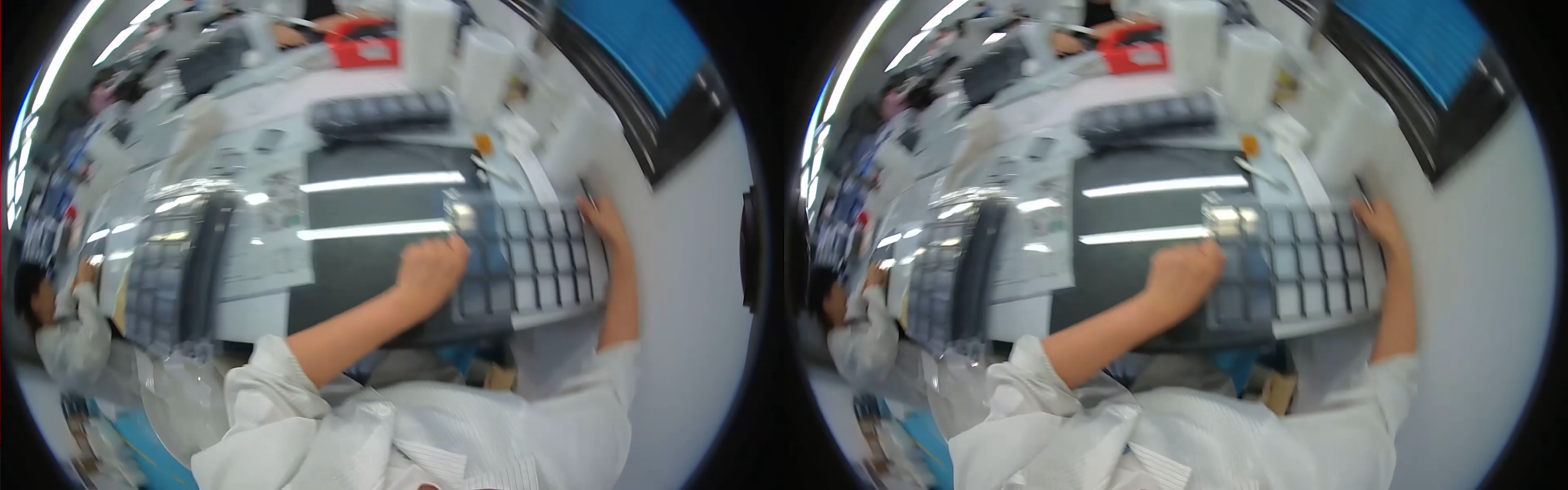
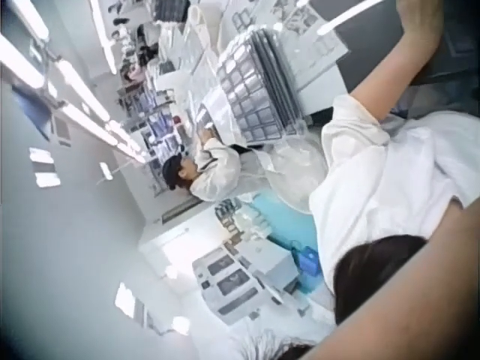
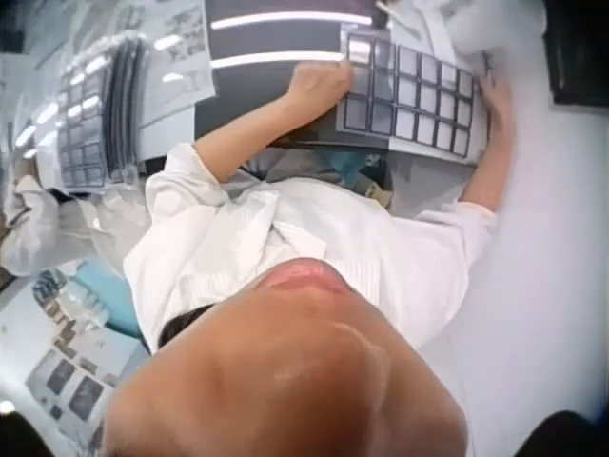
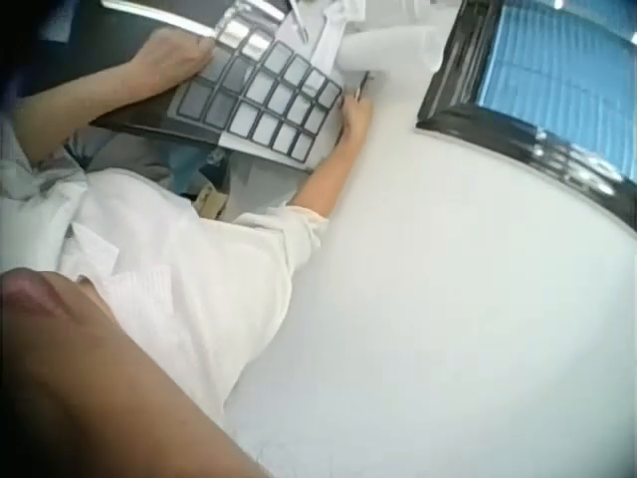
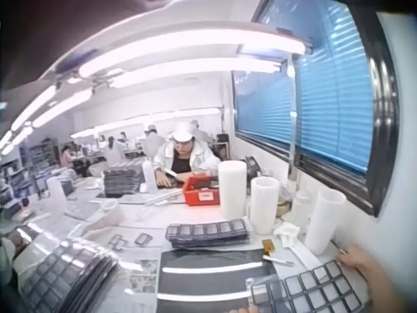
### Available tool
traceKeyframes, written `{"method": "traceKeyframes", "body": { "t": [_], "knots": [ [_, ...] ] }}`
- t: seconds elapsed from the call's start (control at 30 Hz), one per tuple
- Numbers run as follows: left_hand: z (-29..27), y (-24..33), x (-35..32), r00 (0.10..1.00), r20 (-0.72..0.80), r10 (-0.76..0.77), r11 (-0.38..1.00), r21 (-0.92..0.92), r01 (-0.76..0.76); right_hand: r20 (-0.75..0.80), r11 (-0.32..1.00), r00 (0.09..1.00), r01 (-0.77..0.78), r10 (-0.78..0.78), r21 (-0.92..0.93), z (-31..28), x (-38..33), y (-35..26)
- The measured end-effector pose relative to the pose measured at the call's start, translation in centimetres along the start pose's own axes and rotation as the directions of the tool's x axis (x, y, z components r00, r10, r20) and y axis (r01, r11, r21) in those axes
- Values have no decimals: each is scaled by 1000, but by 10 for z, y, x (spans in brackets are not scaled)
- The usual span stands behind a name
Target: Inspecting and cleaning components within a grid tray using a stylus and a cleaning wipe.
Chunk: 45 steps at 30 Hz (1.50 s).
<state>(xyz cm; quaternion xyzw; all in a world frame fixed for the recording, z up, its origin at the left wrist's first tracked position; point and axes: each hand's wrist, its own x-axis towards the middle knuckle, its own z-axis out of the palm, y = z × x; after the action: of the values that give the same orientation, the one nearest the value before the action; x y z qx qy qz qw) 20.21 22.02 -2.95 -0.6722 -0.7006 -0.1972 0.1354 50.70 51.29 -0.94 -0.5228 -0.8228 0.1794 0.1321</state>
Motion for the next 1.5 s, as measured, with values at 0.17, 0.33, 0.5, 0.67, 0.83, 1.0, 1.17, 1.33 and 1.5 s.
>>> {"method": "traceKeyframes", "body": {
  "t": [0.17,0.33,0.5,0.67,0.83,1.0,1.17,1.33,1.5],
  "knots": [
    [-7,-5,-4,989,-136,-57,994,-103,43,64,985,997,-63,53,161,-6,-17,-17],
    [-15,-10,2,989,-68,-133,984,-127,124,25,934,998,51,-64,353,4,-22,-13],
    [1,-20,-3,942,28,-335,769,-569,291,-269,773,954,269,-132,574,-21,-52,-39],
    [6,-22,-10,927,333,-171,73,-934,349,-401,657,896,420,-190,626,-55,-72,-81],
    [-28,-17,-25,954,299,-24,78,-951,300,-452,609,867,478,-211,633,-69,-72,-97],
    [-86,-60,-72,879,466,-99,-127,-882,453,-236,676,965,250,-115,693,-39,-89,-154],
    [-146,-129,-143,608,728,-315,-106,-664,740,225,771,964,-37,-140,636,32,-118,-239],
    [-175,-150,-193,502,695,-514,-10,-590,807,366,760,891,-38,-269,649,92,-125,-269],
    [-168,-139,-226,395,656,-643,-124,-598,792,387,786,872,-5,-300,619,116,-123,-268]
  ]
}}
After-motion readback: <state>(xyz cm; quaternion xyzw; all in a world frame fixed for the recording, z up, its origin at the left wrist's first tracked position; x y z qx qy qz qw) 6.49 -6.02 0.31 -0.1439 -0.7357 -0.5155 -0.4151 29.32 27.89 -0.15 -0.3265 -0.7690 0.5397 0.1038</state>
